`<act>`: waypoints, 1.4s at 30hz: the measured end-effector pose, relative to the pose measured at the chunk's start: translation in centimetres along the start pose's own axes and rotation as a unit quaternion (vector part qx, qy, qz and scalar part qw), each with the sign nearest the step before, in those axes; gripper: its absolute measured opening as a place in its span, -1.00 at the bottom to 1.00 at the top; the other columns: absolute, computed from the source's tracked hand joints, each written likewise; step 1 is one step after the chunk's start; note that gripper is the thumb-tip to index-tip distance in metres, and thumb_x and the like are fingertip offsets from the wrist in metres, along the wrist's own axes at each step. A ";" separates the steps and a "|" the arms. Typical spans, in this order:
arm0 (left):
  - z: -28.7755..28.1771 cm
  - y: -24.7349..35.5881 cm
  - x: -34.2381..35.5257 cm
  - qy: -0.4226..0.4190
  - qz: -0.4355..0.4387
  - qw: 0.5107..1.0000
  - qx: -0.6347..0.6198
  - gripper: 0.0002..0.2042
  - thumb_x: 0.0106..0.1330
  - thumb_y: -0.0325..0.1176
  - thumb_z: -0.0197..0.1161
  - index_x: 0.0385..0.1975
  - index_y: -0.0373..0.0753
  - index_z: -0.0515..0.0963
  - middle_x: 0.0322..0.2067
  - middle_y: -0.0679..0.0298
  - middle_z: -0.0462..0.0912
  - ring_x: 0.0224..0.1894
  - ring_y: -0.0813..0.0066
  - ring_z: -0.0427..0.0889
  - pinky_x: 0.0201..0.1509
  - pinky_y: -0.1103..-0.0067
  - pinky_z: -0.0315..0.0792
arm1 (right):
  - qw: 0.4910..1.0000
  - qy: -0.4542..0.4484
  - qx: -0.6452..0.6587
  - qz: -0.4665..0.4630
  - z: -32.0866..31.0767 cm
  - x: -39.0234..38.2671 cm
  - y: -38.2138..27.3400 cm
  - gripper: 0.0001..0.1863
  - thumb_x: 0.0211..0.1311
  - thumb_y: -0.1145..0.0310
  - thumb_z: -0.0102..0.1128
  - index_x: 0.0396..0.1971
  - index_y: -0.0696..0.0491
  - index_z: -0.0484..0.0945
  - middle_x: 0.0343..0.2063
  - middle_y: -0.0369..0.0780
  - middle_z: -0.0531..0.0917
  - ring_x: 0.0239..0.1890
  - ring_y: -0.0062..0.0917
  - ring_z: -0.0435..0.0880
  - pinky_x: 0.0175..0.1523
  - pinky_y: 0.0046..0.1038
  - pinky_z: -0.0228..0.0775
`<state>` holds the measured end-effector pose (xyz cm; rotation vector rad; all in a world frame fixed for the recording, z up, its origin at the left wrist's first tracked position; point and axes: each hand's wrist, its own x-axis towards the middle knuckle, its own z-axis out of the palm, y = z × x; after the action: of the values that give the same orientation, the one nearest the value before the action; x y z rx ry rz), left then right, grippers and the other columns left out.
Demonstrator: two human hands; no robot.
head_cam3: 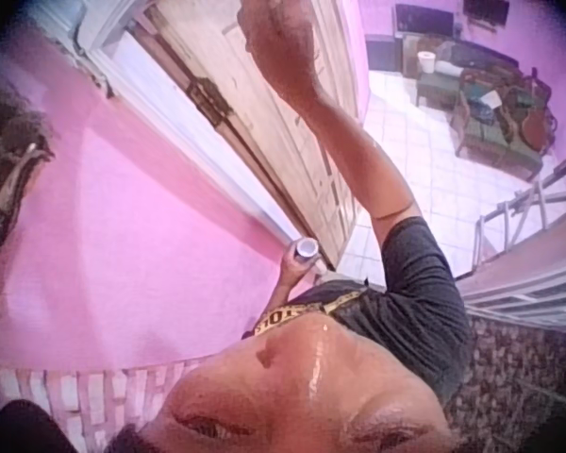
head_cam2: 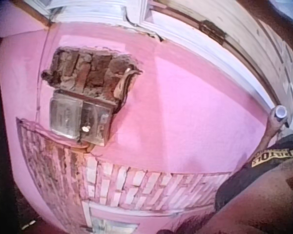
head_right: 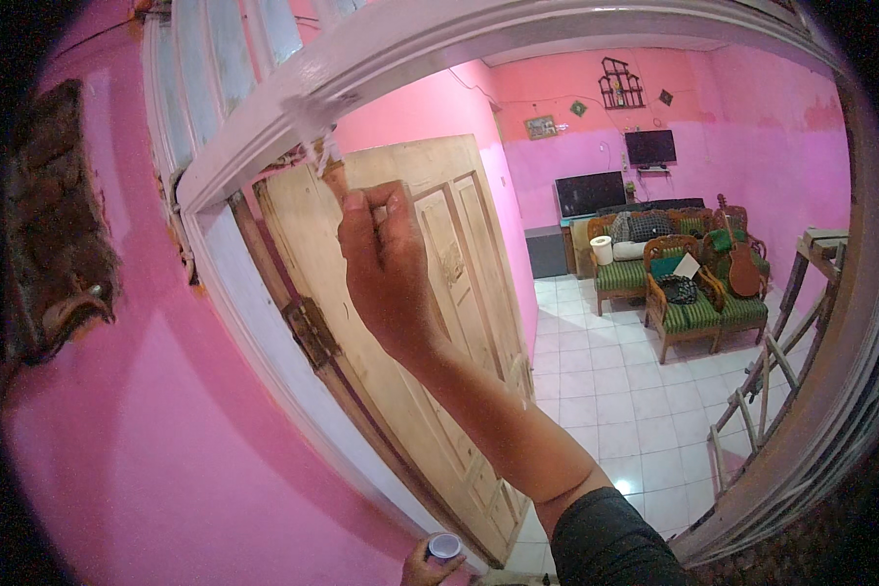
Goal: The person paints a wooden door frame with white paint using a brush, dipping the brush into a small plastic cup of paint held in the other hand.
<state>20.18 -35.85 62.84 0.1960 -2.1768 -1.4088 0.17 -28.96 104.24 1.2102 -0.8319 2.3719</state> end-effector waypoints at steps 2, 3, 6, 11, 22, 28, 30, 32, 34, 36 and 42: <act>-0.2 0.0 -0.2 0.006 -0.003 1.000 0.009 -0.43 0.03 -0.24 0.63 0.01 -0.29 0.54 -0.13 0.13 0.69 -0.06 0.30 0.68 0.04 0.40 0.56 | 0.996 -0.042 -0.069 0.042 -0.4 -0.7 -0.8 -0.78 0.55 0.30 -0.03 -0.29 0.12 0.35 -0.58 -0.37 0.38 -0.53 -0.74 0.28 -0.47 -0.55 0.18; -0.1 0.1 -0.2 0.006 -0.007 1.000 -0.002 -0.44 0.03 -0.24 0.63 0.01 -0.29 0.54 -0.12 0.12 0.69 -0.06 0.29 0.68 0.04 0.40 0.56 | 0.996 -0.042 -0.070 0.041 -0.8 -1.0 -1.2 -0.78 0.55 0.30 -0.03 -0.29 0.12 0.35 -0.58 -0.37 0.38 -0.53 -0.74 0.28 -0.47 -0.55 0.18; 0.0 1.0 0.0 -0.007 -0.018 0.999 -0.035 -0.44 0.03 -0.24 0.63 0.02 -0.28 0.54 -0.11 0.12 0.68 -0.06 0.28 0.68 0.04 0.39 0.56 | 0.987 -0.081 -0.121 0.074 -2.2 -1.2 -2.6 -0.77 0.54 0.30 -0.02 -0.33 0.13 0.35 -0.62 -0.38 0.37 -0.56 -0.76 0.27 -0.47 -0.56 0.17; 0.4 1.2 0.5 -0.041 -0.001 0.998 0.045 -0.44 0.01 -0.24 0.64 0.00 -0.30 0.56 -0.13 0.09 0.68 -0.09 0.22 0.68 0.02 0.38 0.57 | 0.995 -0.016 -0.067 0.074 -4.6 0.4 -6.2 -0.81 0.50 0.23 0.08 -0.31 -0.01 0.38 -0.64 -0.44 0.34 -0.68 -0.84 0.15 -0.58 -0.69 -0.03; 2.6 -0.1 0.6 -0.105 0.002 0.994 -0.023 -0.46 0.05 -0.28 0.61 0.00 -0.31 0.52 -0.13 0.13 0.66 -0.07 0.32 0.64 0.04 0.42 0.53 | 0.997 0.073 0.023 -0.004 -11.0 0.8 -12.6 -0.87 0.49 0.29 0.06 -0.20 0.04 0.41 -0.61 -0.40 0.38 -0.66 -0.80 0.19 -0.60 -0.67 -0.03; 2.3 4.6 0.8 -0.142 -0.118 0.977 -0.108 -0.48 0.07 -0.29 0.60 -0.01 -0.30 0.52 -0.15 0.16 0.66 -0.08 0.37 0.63 0.03 0.45 0.52 | 0.973 0.158 0.090 -0.142 -12.0 -0.5 -12.2 -0.86 0.54 0.32 -0.09 -0.14 0.03 0.43 -0.60 -0.37 0.36 -0.65 -0.78 0.16 -0.59 -0.67 -0.03; 2.5 3.4 0.7 -0.117 -0.026 0.991 -0.068 -0.49 0.07 -0.29 0.60 -0.02 -0.29 0.52 -0.17 0.18 0.66 -0.09 0.38 0.63 0.02 0.45 0.52 | 0.966 0.173 0.113 -0.154 -11.2 -0.4 -11.9 -0.89 0.54 0.31 -0.06 -0.14 0.00 0.40 -0.58 -0.37 0.37 -0.64 -0.76 0.18 -0.58 -0.66 -0.02; 2.2 3.8 0.7 -0.130 -0.055 0.988 -0.067 -0.50 0.07 -0.30 0.60 -0.03 -0.29 0.52 -0.17 0.19 0.66 -0.09 0.38 0.63 0.02 0.46 0.52 | 0.963 0.196 0.077 -0.166 -9.9 0.4 -11.2 -0.92 0.54 0.31 -0.02 -0.15 -0.02 0.36 -0.56 -0.36 0.39 -0.63 -0.74 0.20 -0.57 -0.65 0.01; 1.9 4.8 0.8 -0.145 -0.083 0.984 -0.065 -0.50 0.07 -0.30 0.59 -0.03 -0.29 0.52 -0.18 0.19 0.66 -0.10 0.38 0.63 0.01 0.46 0.53 | 0.970 0.166 0.078 -0.159 -8.9 0.7 -10.5 -0.91 0.53 0.32 0.02 -0.16 -0.03 0.33 -0.54 -0.35 0.42 -0.61 -0.73 0.24 -0.55 -0.65 0.07; 1.8 5.1 0.8 -0.147 -0.120 0.976 -0.108 -0.51 0.08 -0.32 0.59 -0.04 -0.29 0.52 -0.18 0.20 0.66 -0.11 0.40 0.63 0.00 0.47 0.53 | 0.981 0.150 0.036 -0.119 -7.5 0.8 -9.9 -0.92 0.52 0.37 -0.01 -0.23 0.00 0.32 -0.54 -0.34 0.42 -0.65 -0.74 0.24 -0.57 -0.64 0.09; 2.7 -2.5 0.3 -0.115 0.001 0.993 0.001 -0.51 0.07 -0.33 0.61 -0.04 -0.30 0.53 -0.16 0.20 0.65 -0.10 0.44 0.62 0.01 0.47 0.53 | 0.984 0.088 -0.131 -0.084 -6.8 -0.7 -8.1 -0.88 0.48 0.34 0.09 -0.17 -0.01 0.34 -0.54 -0.37 0.47 -0.60 -0.80 0.33 -0.54 -0.69 0.18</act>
<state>18.15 -34.86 59.91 0.0326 -2.3606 -1.4916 0.84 -18.42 103.34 0.9130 -0.9117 2.1188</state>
